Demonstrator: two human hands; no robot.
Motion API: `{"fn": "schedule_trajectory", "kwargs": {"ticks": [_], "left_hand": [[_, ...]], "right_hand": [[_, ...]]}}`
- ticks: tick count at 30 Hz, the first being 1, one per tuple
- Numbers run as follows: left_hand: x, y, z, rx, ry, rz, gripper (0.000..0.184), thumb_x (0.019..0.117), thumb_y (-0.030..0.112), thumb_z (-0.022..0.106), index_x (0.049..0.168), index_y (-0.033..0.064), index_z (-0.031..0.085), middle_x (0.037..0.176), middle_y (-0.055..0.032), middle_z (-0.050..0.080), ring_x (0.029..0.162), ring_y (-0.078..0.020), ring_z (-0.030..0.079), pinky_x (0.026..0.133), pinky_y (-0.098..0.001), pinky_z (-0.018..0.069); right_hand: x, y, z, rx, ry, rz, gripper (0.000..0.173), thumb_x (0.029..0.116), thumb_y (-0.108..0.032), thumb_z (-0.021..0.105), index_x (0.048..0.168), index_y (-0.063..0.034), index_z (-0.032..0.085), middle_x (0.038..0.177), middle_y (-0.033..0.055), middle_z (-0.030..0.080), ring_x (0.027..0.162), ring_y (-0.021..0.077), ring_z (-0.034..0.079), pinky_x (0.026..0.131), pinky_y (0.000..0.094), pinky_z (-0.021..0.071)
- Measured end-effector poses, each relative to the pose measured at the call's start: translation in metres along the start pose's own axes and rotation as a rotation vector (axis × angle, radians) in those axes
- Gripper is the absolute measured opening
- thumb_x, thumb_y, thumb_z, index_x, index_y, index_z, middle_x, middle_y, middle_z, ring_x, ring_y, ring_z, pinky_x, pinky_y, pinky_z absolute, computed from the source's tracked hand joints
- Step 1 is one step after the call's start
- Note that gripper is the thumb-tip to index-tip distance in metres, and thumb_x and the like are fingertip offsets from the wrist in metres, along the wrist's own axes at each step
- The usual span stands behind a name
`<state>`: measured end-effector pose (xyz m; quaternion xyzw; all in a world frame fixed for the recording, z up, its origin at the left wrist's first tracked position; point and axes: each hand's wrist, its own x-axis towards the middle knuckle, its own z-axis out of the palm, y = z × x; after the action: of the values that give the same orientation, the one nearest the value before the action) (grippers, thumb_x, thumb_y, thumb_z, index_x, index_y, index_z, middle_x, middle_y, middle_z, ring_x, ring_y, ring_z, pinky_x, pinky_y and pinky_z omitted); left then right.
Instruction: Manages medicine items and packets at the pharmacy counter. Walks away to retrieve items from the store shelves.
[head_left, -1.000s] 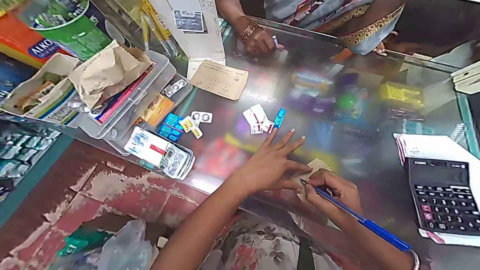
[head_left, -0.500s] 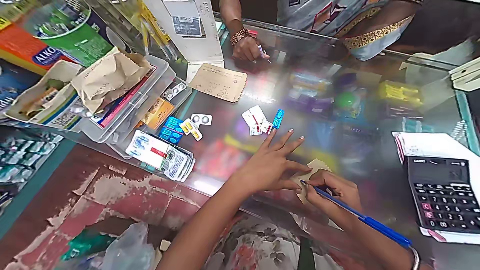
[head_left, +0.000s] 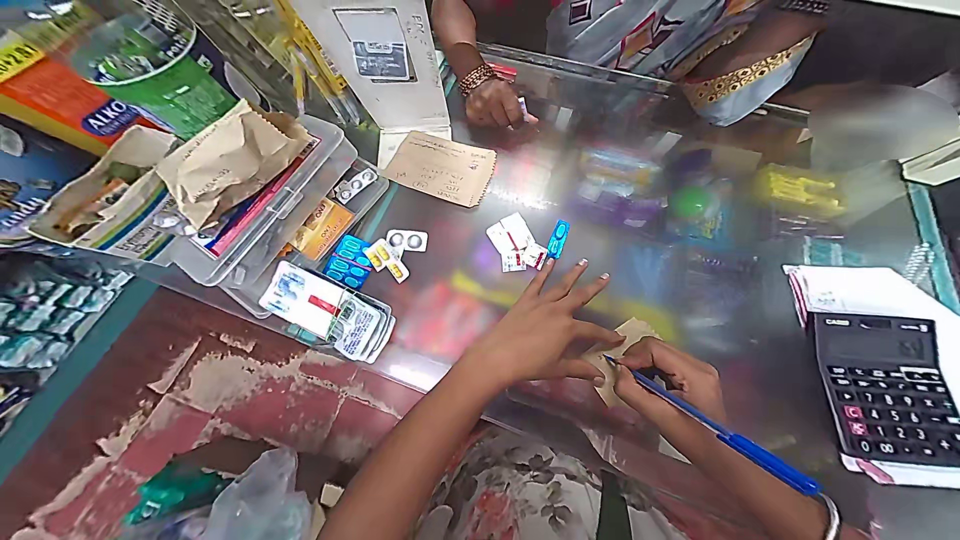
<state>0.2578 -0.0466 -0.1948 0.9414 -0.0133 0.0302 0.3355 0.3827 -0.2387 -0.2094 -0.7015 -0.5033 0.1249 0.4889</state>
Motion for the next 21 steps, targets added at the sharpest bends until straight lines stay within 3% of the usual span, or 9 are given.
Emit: {"fn": "schedule_trajectory", "kwargs": {"ticks": [2, 4, 6, 8, 10, 13, 15, 19, 21], "left_hand": [[0.001, 0.001, 0.0, -0.003, 0.022, 0.009, 0.045, 0.0906, 0.048, 0.071, 0.133, 0.0331, 0.07, 0.166, -0.0137, 0.031, 0.157, -0.0388, 0.013, 0.121, -0.069, 0.0021], [-0.001, 0.0, -0.001, 0.002, 0.03, 0.014, 0.045, 0.0909, 0.048, 0.071, 0.133, 0.0323, 0.07, 0.166, -0.0133, 0.032, 0.157, -0.0382, 0.014, 0.122, -0.0679, 0.0017], [-0.002, -0.001, -0.001, 0.006, 0.033, 0.027, 0.045, 0.0909, 0.047, 0.071, 0.133, 0.0307, 0.07, 0.166, -0.0141, 0.032, 0.157, -0.0384, 0.015, 0.122, -0.0678, 0.0006], [-0.002, -0.001, 0.002, 0.012, 0.04, 0.045, 0.045, 0.0923, 0.048, 0.07, 0.134, 0.0297, 0.07, 0.165, -0.0148, 0.034, 0.157, -0.038, 0.016, 0.122, -0.0671, 0.0006], [-0.004, 0.001, 0.004, 0.016, 0.063, 0.062, 0.044, 0.0933, 0.045, 0.07, 0.134, 0.0268, 0.07, 0.163, -0.016, 0.037, 0.156, -0.0377, 0.019, 0.123, -0.0663, 0.0034], [-0.013, 0.003, 0.007, 0.025, 0.082, 0.057, 0.042, 0.0961, 0.041, 0.067, 0.134, 0.0243, 0.07, 0.16, -0.0162, 0.042, 0.155, -0.0361, 0.025, 0.124, -0.0635, 0.0087], [-0.019, 0.002, 0.008, 0.032, 0.088, 0.05, 0.042, 0.0983, 0.042, 0.064, 0.136, 0.0249, 0.068, 0.159, -0.0149, 0.044, 0.154, -0.0341, 0.027, 0.125, -0.0604, 0.0099], [-0.028, -0.003, 0.012, 0.007, 0.132, 0.038, 0.041, 0.0978, 0.044, 0.064, 0.135, 0.0262, 0.069, 0.16, -0.0114, 0.042, 0.155, -0.0331, 0.026, 0.126, -0.0583, 0.0119], [-0.029, -0.004, 0.012, -0.019, 0.145, 0.039, 0.041, 0.096, 0.044, 0.067, 0.133, 0.0256, 0.071, 0.16, -0.012, 0.043, 0.155, -0.0338, 0.026, 0.126, -0.0585, 0.0119]], "right_hand": [[0.0, -0.001, -0.002, 0.04, 0.012, 0.006, 0.007, 0.079, -0.014, 0.068, 0.078, -0.0068, 0.067, 0.075, -0.0032, 0.065, 0.065, -0.0067, 0.057, 0.058, 0.0073, 0.0465], [0.006, -0.005, -0.003, 0.164, 0.039, 0.052, 0.003, 0.0806, -0.013, 0.067, 0.083, -0.0139, 0.067, 0.077, -0.0107, 0.065, 0.066, -0.0084, 0.058, 0.058, 0.0074, 0.0481], [0.024, -0.013, -0.008, 0.203, 0.05, 0.07, 0.004, 0.0902, -0.015, 0.064, 0.094, -0.0148, 0.065, 0.079, -0.0139, 0.067, 0.066, -0.007, 0.061, 0.059, 0.0109, 0.0517], [0.058, -0.019, -0.015, 0.117, -0.021, -0.011, 0.024, 0.1051, -0.023, 0.054, 0.114, -0.0035, 0.064, 0.096, -0.0043, 0.073, 0.078, -0.0002, 0.067, 0.066, 0.0183, 0.0575], [0.1, -0.01, -0.013, -0.071, -0.122, -0.189, 0.038, 0.1095, -0.024, 0.043, 0.122, 0.0018, 0.067, 0.112, 0.0071, 0.076, 0.097, 0.0088, 0.073, 0.083, 0.0262, 0.0602], [0.14, 0.015, 0.008, -0.268, -0.319, -0.45, 0.038, 0.1083, -0.025, 0.044, 0.125, -0.0035, 0.072, 0.121, 0.0125, 0.074, 0.125, 0.0285, 0.066, 0.113, 0.049, 0.0451], [0.149, 0.02, 0.012, -0.383, -0.414, -0.522, 0.041, 0.1094, -0.03, 0.044, 0.127, -0.0056, 0.071, 0.124, 0.0138, 0.073, 0.131, 0.038, 0.061, 0.118, 0.0611, 0.0347], [0.145, 0.042, -0.012, -0.434, -0.315, -0.418, 0.047, 0.1077, -0.038, 0.047, 0.126, -0.0024, 0.072, 0.127, 0.0149, 0.072, 0.132, 0.0385, 0.06, 0.118, 0.064, 0.0329], [0.134, 0.042, -0.027, -0.346, -0.221, -0.357, 0.046, 0.1063, -0.037, 0.05, 0.124, -0.0004, 0.072, 0.128, 0.0146, 0.071, 0.134, 0.0329, 0.059, 0.12, 0.0581, 0.0337]]}}
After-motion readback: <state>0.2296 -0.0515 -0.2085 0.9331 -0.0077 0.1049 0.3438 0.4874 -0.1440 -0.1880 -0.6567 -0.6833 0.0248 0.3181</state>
